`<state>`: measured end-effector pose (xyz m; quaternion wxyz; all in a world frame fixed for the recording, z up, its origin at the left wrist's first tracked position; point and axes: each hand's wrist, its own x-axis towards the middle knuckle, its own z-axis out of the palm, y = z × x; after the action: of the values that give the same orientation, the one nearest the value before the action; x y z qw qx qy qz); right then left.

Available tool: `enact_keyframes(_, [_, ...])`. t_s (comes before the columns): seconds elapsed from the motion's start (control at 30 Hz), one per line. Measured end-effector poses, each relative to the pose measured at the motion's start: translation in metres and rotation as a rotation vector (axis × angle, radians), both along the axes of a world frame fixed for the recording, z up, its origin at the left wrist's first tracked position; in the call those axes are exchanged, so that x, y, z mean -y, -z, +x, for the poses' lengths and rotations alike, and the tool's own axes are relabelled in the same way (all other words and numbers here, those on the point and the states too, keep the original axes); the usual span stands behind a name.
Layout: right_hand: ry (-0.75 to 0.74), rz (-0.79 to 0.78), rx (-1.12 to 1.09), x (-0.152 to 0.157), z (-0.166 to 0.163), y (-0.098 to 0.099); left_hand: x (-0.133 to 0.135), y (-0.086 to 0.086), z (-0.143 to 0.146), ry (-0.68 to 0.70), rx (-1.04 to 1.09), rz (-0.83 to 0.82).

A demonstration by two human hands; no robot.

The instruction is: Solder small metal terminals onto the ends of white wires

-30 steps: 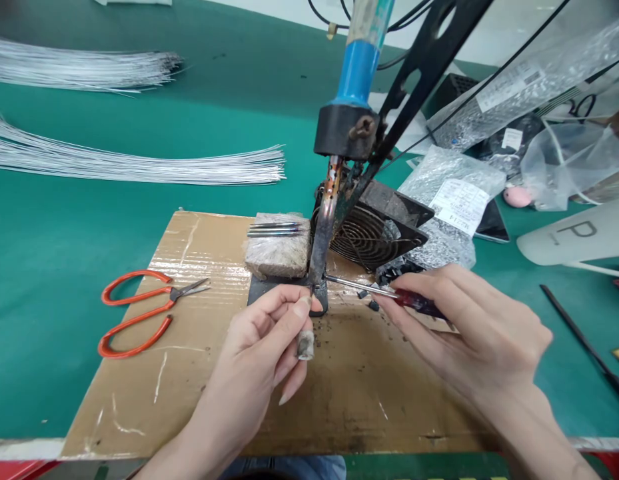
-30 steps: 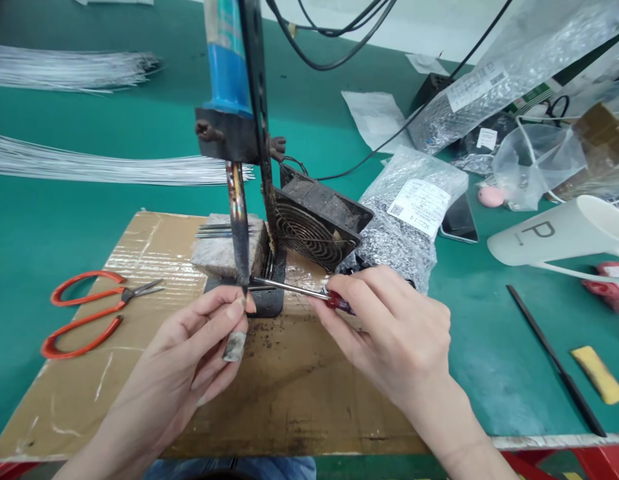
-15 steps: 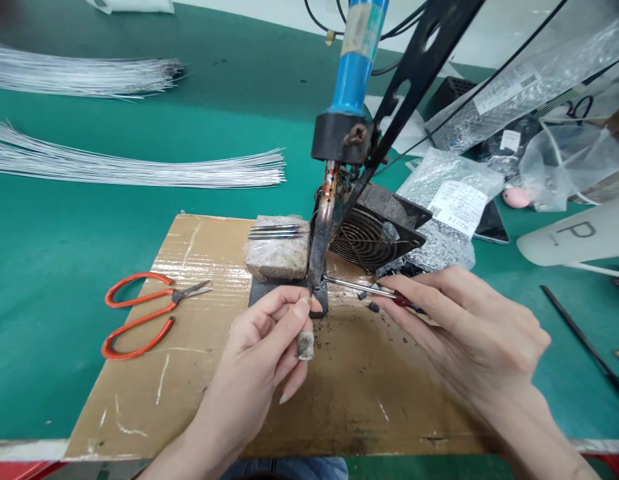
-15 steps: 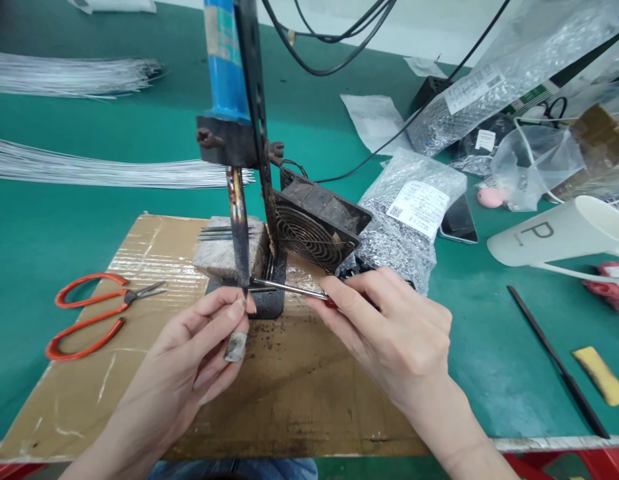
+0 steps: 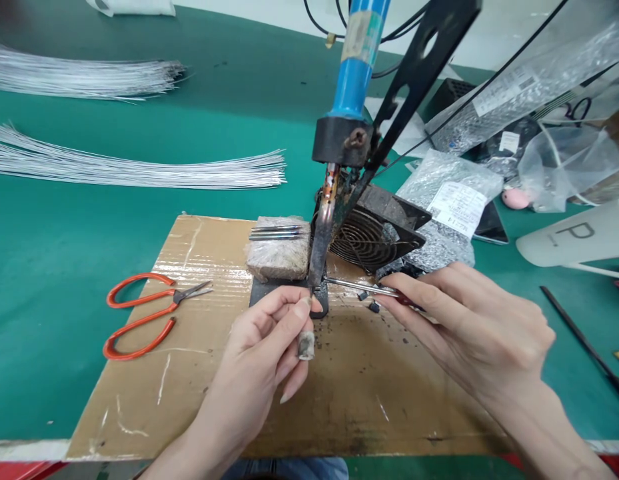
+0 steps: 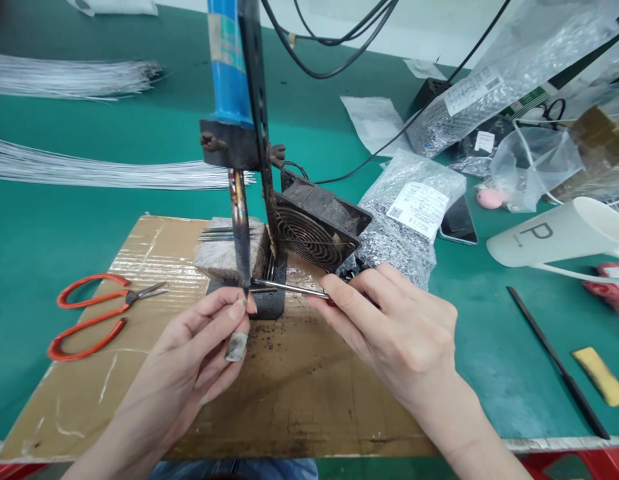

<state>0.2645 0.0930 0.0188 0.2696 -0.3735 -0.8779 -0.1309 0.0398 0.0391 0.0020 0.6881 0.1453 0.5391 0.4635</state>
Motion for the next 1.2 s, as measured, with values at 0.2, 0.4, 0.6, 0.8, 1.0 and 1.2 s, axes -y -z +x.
enact_keyframes(0.2, [-0.045, -0.001, 0.014, -0.004, -0.001, -0.002, 0.000, -0.004, 0.001, -0.036, -0.015, -0.032])
enact_keyframes(0.4, [-0.085, -0.163, -0.034, -0.008, -0.001, -0.009, 0.000, 0.000, 0.000, -0.002, 0.019, 0.031])
enact_keyframes(0.6, [-0.111, -0.313, 0.007, -0.015, -0.002, -0.016, 0.000, -0.001, -0.001, -0.007, 0.011, 0.014])
enact_keyframes(0.8, [-0.110, -0.387, 0.059, -0.020, -0.003, -0.021, 0.000, -0.006, 0.000, -0.035, -0.046, -0.027])
enact_keyframes(1.0, [-0.070, -0.556, 0.067, -0.024, -0.002, -0.030, 0.000, -0.002, -0.001, -0.024, -0.024, 0.008])
enact_keyframes(1.2, [-0.048, -0.803, 0.132, -0.031, -0.006, -0.041, 0.000, -0.002, -0.001, -0.004, 0.029, 0.037])
